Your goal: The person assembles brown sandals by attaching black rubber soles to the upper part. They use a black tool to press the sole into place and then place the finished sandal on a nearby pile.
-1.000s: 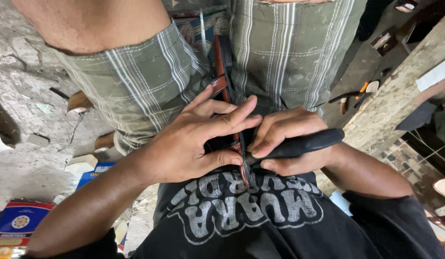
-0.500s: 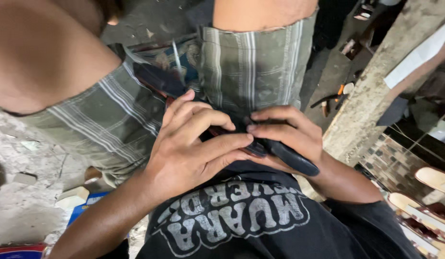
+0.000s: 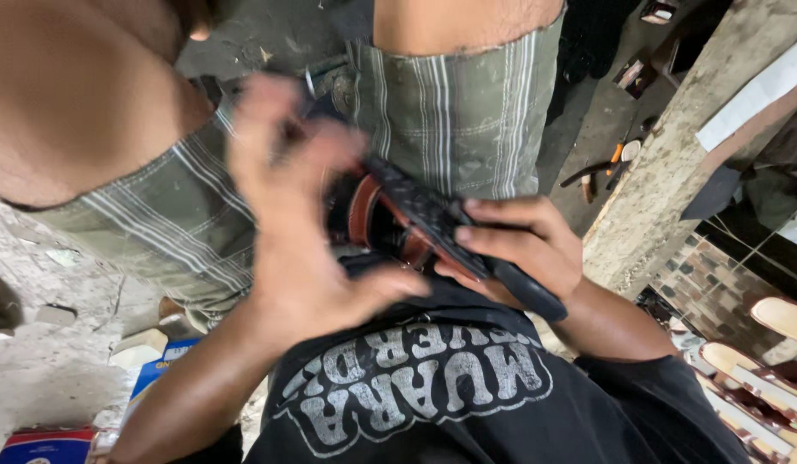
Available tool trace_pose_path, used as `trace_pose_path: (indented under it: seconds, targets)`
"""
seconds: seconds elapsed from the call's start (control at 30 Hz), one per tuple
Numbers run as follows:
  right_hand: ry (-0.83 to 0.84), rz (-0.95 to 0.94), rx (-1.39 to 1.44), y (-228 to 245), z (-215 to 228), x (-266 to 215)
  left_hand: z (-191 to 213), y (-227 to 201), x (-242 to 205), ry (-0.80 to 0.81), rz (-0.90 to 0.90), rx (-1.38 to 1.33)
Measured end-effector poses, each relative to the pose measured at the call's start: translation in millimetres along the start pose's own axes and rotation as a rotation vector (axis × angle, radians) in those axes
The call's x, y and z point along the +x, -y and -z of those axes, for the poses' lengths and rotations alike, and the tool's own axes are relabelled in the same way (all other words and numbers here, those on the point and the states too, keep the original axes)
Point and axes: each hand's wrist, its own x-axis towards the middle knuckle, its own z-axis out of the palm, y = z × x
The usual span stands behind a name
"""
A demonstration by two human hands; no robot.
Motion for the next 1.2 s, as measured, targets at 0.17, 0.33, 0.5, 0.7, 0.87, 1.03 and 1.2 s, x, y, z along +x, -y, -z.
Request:
trace_pose_path:
  seconds: [0.17, 0.33, 0.5, 0.7, 0.87, 1.03, 1.2]
  targets:
    - [-0.076, -0.022, 0.151, 5, -12, -1, 9, 11, 6, 0.122, 0.43, -0.942]
    - [0.241, -0.006, 0.479, -5, 13, 10, 18, 38, 17, 0.44, 0.264, -0.317]
    - [0.535, -0.048, 0.613, 31, 92, 16, 13, 42, 17, 0.447, 0.311, -0.308]
    - [0.975, 0.022, 0.332, 51, 129, 50, 12, 43, 16, 0.448, 0.327, -0.295]
    - [0.99, 0.091, 0.231, 55, 130, 60, 11, 41, 17, 0.431, 0.325, -0.294]
    - [0.798, 0.094, 0.374, 45, 135, 61, 17, 41, 14, 0.442, 0.336, -0.339]
    - [0.476, -0.027, 0.497, 38, 131, 42, 15, 37, 15, 0.416, 0.242, -0.304]
